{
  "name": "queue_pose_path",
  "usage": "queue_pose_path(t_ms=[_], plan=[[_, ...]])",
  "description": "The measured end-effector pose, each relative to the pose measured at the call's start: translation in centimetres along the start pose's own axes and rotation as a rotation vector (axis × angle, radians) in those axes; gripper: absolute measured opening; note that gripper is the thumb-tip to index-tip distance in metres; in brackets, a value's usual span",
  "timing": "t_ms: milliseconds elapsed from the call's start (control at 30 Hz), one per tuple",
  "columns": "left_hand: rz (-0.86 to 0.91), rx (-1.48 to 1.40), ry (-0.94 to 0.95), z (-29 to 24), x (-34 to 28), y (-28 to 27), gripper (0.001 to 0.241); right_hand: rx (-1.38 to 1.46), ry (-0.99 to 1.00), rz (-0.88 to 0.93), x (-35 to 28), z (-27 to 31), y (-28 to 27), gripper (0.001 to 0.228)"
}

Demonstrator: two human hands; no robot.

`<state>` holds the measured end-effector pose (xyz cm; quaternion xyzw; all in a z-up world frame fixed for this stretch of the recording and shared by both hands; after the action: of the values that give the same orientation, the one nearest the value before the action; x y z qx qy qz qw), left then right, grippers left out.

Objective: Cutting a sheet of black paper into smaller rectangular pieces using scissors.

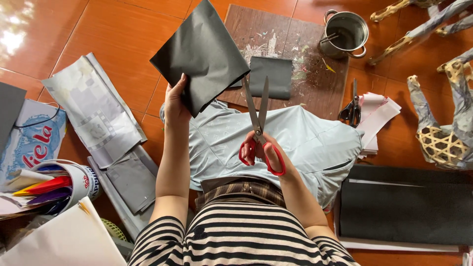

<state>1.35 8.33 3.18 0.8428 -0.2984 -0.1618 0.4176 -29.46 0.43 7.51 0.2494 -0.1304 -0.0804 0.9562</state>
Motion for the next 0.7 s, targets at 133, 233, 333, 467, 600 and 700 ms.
queue_pose_path(t_ms=[133,233,333,467,600,700], plan=[[0.002,0.012,0.005,0.0,0.1,-0.2,0.036,-0.017,-0.005,-0.003,-0.3,0.2,0.1,0.079],[-0.002,0.028,0.015,-0.1,-0.1,0.0,0.037,-0.014,-0.004,0.003,-0.4,0.4,0.1,0.080],[-0.042,0.034,0.001,0.1,-0.3,0.3,0.040,-0.008,-0.002,0.008,-0.5,0.4,0.2,0.080],[-0.111,-0.028,-0.111,1.7,0.3,-1.2,0.036,-0.009,-0.005,0.013,-0.7,0.8,0.3,0.079],[-0.130,-0.122,-0.254,4.7,1.3,-4.2,0.027,-0.018,-0.005,0.017,-0.7,0.6,0.0,0.079],[-0.162,-0.159,-0.333,6.4,1.0,-4.4,0.024,-0.022,-0.011,0.007,-0.5,0.5,-0.2,0.078]])
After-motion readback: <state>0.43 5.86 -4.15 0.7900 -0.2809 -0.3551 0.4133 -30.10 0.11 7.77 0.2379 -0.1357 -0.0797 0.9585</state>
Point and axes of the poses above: each hand's wrist, its own x-axis towards the middle knuckle, its own y-axis out of the palm, z = x × y, the point moved 6 cm from there along x, towards the middle knuckle
